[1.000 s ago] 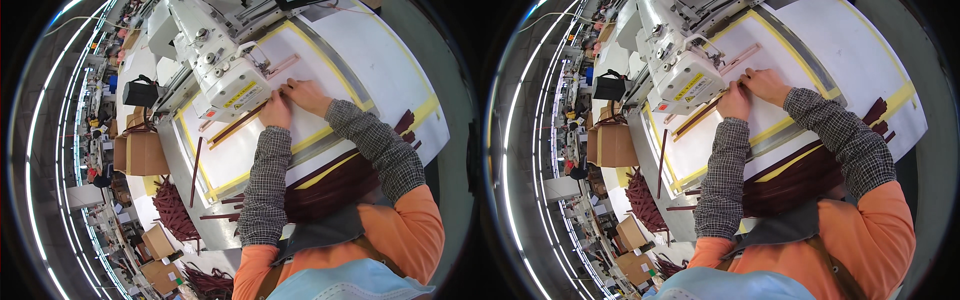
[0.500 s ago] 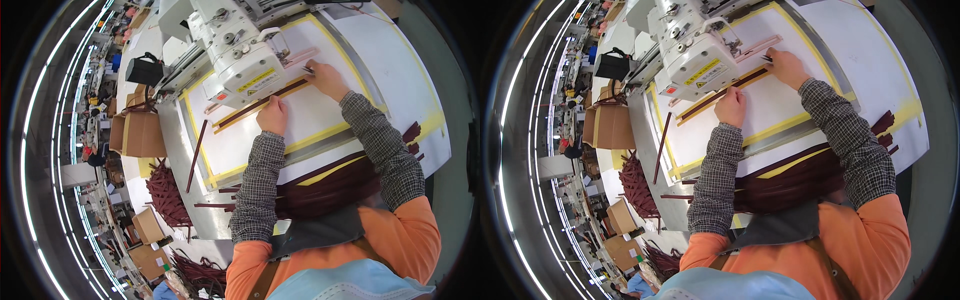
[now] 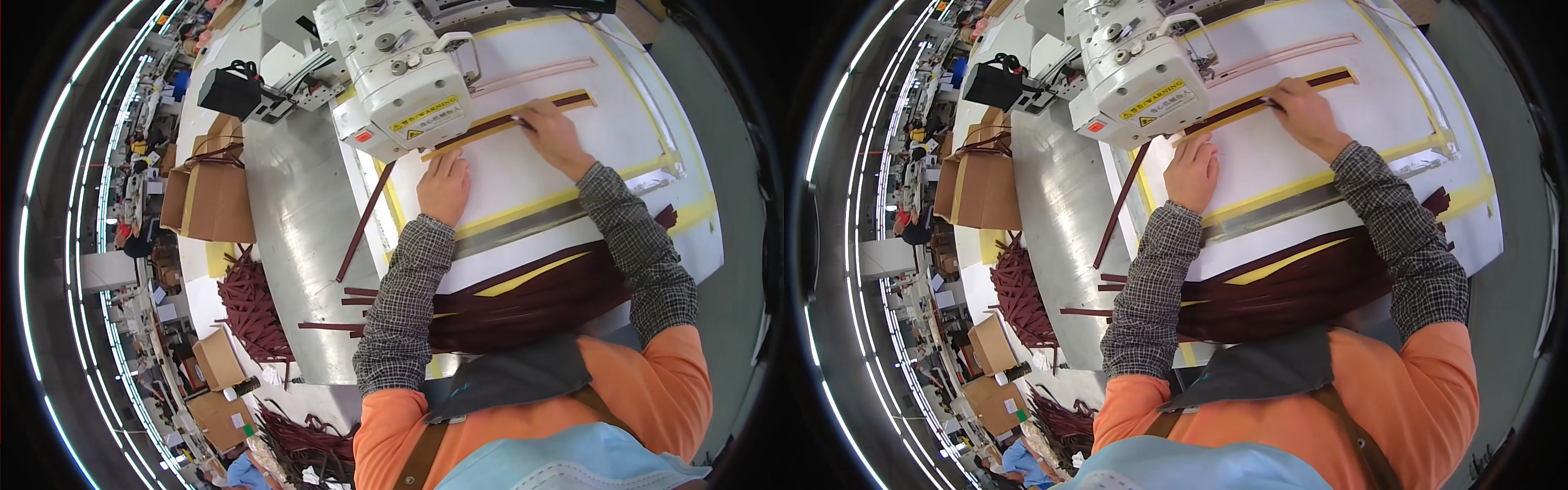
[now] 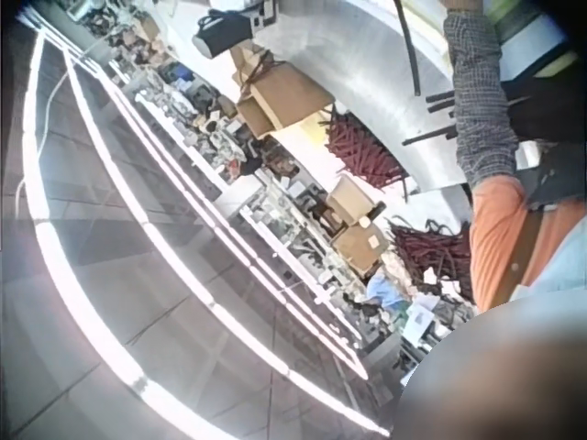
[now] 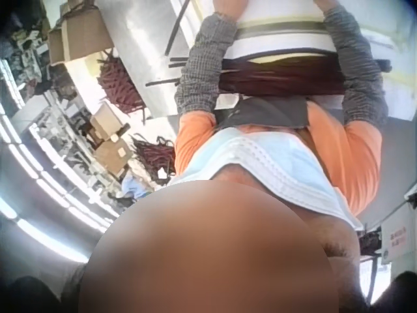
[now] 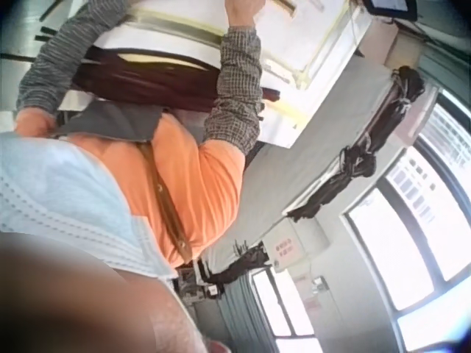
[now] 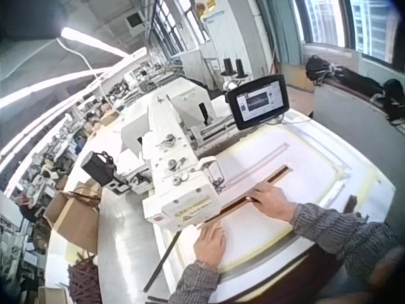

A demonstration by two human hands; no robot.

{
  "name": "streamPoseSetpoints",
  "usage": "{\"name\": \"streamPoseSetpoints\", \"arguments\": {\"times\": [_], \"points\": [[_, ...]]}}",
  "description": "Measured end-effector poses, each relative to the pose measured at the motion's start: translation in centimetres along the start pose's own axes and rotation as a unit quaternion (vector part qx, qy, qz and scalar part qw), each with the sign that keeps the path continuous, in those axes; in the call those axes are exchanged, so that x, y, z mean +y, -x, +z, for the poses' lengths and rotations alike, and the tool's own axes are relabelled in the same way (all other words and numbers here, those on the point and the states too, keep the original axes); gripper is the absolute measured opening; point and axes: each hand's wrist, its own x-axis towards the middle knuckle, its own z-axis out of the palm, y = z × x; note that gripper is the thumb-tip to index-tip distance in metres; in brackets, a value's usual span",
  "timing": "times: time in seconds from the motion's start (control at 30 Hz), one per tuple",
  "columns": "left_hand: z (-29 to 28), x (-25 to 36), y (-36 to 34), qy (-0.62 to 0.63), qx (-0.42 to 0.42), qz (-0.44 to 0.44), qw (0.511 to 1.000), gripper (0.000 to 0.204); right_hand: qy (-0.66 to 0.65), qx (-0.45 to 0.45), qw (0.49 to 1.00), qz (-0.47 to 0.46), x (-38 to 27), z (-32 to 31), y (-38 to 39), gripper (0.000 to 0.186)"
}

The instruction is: Positioning and aligning leather straps onto a sewing template on an industrial machine.

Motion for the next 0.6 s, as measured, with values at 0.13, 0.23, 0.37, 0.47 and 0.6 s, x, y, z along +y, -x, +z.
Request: {"name": "streamPoseSetpoints", "arguments": {"times": [0.13, 0.23, 0.37, 0.47, 0.6], "points": [[1.1, 0.1, 0.3, -0.020, 0.012, 0.005, 1.000, 0.014, 0.003, -0.026, 0.998, -0.056, -3.3, 2.8, -0.2, 0.031], [1.8, 0.5, 0.2, -0.020, 0.024, -0.006, 0.999, 0.015, 0.004, -0.061, 0.996, -0.070, -5.2, 3.7, -0.4, 0.037], [1.9, 1.0, -0.2, -0.015, 0.023, -0.020, 0.999, 0.014, 0.051, -0.054, 0.994, -0.080, -5.3, 4.6, 0.4, 0.048], [1.8, 0.7, -0.1, -0.012, 0.021, -0.019, 1.000, 0.014, 0.044, -0.072, 0.994, -0.068, -5.7, 4.3, 0.3, 0.048], [2.0, 0.3, 0.1, -0.026, 0.017, -0.010, 0.999, 0.026, 0.053, -0.053, 0.993, -0.086, -5.9, 4.6, 0.2, 0.048]]}}
